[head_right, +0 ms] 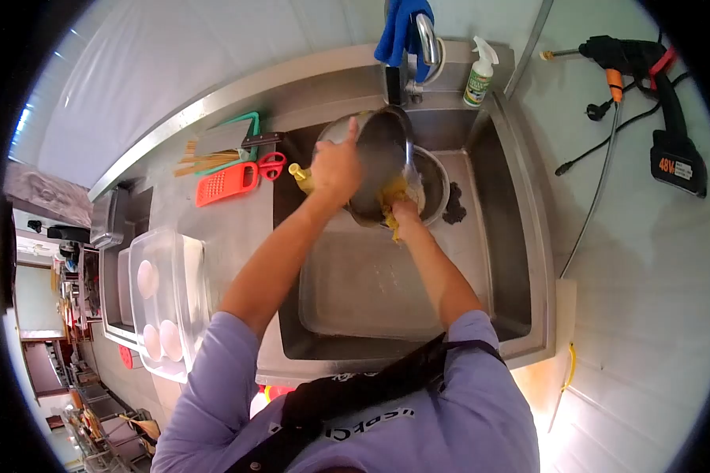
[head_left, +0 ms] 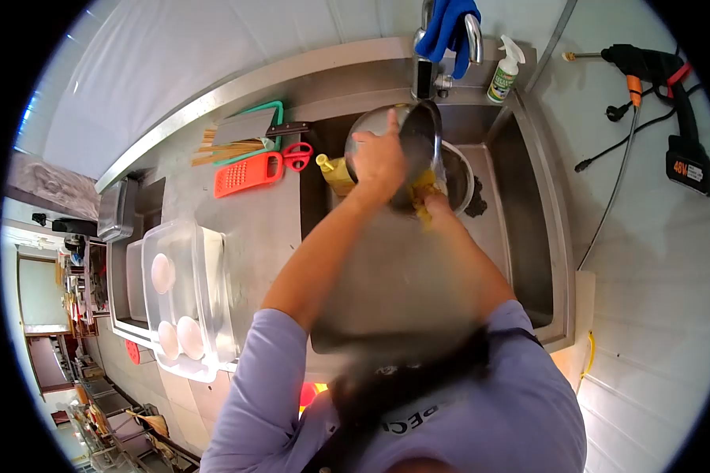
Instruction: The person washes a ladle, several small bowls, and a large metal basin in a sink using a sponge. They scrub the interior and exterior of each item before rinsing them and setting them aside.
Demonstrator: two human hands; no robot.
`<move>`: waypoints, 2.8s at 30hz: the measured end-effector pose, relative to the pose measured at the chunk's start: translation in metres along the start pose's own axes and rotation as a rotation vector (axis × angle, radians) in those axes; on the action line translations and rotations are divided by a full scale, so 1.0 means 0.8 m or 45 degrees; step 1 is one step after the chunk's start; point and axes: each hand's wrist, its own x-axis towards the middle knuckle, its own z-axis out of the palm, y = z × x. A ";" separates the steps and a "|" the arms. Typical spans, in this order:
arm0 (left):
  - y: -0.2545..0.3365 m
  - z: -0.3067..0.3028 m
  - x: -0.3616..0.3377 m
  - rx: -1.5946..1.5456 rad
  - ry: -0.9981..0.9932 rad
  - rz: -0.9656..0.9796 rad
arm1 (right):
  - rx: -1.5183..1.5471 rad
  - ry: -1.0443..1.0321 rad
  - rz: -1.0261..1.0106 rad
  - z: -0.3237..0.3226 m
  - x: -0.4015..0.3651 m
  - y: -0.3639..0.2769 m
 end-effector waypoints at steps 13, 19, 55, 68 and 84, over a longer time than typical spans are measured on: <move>0.000 0.051 -0.038 0.046 0.606 0.522 | 0.614 -0.658 -0.291 0.008 0.048 0.013; -0.043 0.027 -0.036 0.103 1.053 0.612 | -0.202 -0.407 0.046 -0.018 0.035 0.006; -0.369 0.042 -0.233 -2.134 0.879 -1.231 | -1.413 0.373 -0.689 -0.176 0.057 0.106; -0.156 0.264 -0.150 -0.346 0.065 0.310 | -1.420 -0.086 -0.369 -0.200 0.064 0.102; -0.168 0.278 -0.109 -0.026 -0.448 0.114 | -1.576 0.311 -0.535 -0.194 0.156 0.043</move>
